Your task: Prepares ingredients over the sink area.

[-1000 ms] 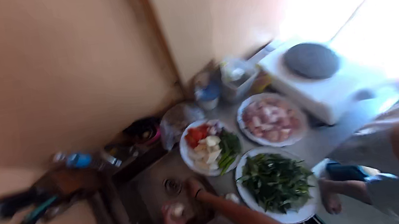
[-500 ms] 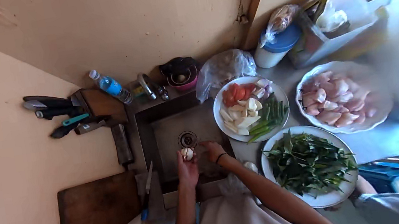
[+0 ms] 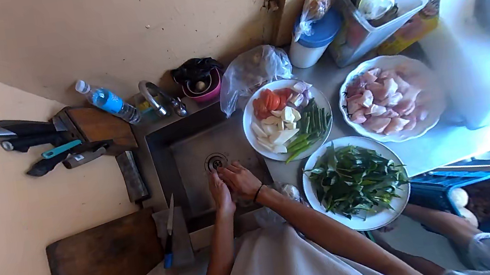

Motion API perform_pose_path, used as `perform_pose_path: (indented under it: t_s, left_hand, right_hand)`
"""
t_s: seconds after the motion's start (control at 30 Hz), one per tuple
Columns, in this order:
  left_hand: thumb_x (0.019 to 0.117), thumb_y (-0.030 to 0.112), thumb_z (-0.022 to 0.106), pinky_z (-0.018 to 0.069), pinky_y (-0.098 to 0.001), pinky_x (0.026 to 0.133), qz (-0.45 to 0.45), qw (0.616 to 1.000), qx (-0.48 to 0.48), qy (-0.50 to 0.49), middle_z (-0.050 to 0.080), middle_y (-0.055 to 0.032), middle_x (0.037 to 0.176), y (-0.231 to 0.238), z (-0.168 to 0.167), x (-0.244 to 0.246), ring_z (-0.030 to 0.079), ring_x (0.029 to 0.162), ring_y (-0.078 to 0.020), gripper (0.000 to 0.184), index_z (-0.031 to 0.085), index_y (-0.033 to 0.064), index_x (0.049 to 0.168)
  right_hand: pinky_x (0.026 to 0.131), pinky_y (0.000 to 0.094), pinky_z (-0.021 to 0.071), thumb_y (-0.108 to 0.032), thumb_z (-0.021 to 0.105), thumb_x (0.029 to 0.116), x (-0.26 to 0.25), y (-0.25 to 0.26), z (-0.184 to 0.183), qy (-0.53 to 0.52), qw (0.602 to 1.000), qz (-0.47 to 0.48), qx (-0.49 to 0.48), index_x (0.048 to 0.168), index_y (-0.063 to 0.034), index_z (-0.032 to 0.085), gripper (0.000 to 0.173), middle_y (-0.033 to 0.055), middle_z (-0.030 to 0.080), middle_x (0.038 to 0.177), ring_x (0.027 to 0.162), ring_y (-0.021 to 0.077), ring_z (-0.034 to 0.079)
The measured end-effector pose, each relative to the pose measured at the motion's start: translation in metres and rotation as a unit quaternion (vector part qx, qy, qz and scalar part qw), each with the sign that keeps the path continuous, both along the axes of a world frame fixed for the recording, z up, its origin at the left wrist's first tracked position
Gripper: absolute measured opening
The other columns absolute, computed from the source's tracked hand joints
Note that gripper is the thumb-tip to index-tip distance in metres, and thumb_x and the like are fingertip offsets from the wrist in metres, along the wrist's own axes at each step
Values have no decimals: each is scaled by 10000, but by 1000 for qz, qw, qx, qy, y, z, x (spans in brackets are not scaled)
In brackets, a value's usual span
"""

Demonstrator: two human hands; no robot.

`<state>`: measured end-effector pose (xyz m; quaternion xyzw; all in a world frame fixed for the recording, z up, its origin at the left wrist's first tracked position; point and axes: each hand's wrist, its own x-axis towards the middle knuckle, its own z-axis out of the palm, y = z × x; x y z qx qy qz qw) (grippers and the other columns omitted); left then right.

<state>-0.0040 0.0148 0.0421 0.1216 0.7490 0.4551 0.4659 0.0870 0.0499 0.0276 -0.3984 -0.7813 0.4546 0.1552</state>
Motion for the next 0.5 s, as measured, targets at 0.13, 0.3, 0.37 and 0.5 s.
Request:
perform_pose_path:
  t_s: [0.13,0.3,0.37,0.5]
  left_hand:
    - [1133,222,274,517,-392,887,34,990,51,125,593,-206,1060,4,1,16,597,971,-233,397,513,-72,1252]
    - [1114,299,261,541,-351,726,17,985,107,137,591,-110,942,-2,-3,16,604,824,-163,408,507,-7,1227]
    - [1109,305,254,541,-339,720,7,983,115,142,574,-79,912,-5,-2,14,600,801,-140,386,515,24,1153]
    - [1102,332,252,516,-274,594,-30,987,113,114,568,-28,815,-14,-3,1,567,662,-98,422,569,55,1081]
  right_hand:
    - [1110,486,443,-141,480,1074,-1,-5,11,109,981,-107,-119,1283,-45,706,323,182,705,1235,1224,343,620]
    - [1013,473,494,-117,497,1066,-3,-7,15,237,924,-201,-224,1194,-19,725,279,164,690,1206,1139,272,635]
    - [994,465,508,-143,512,1076,-5,-5,24,212,923,-223,-232,1170,-14,724,266,164,687,1187,1114,266,643]
    - [934,521,548,-182,552,1072,-3,1,30,111,945,-232,-203,1167,-21,739,265,179,742,1104,1005,307,715]
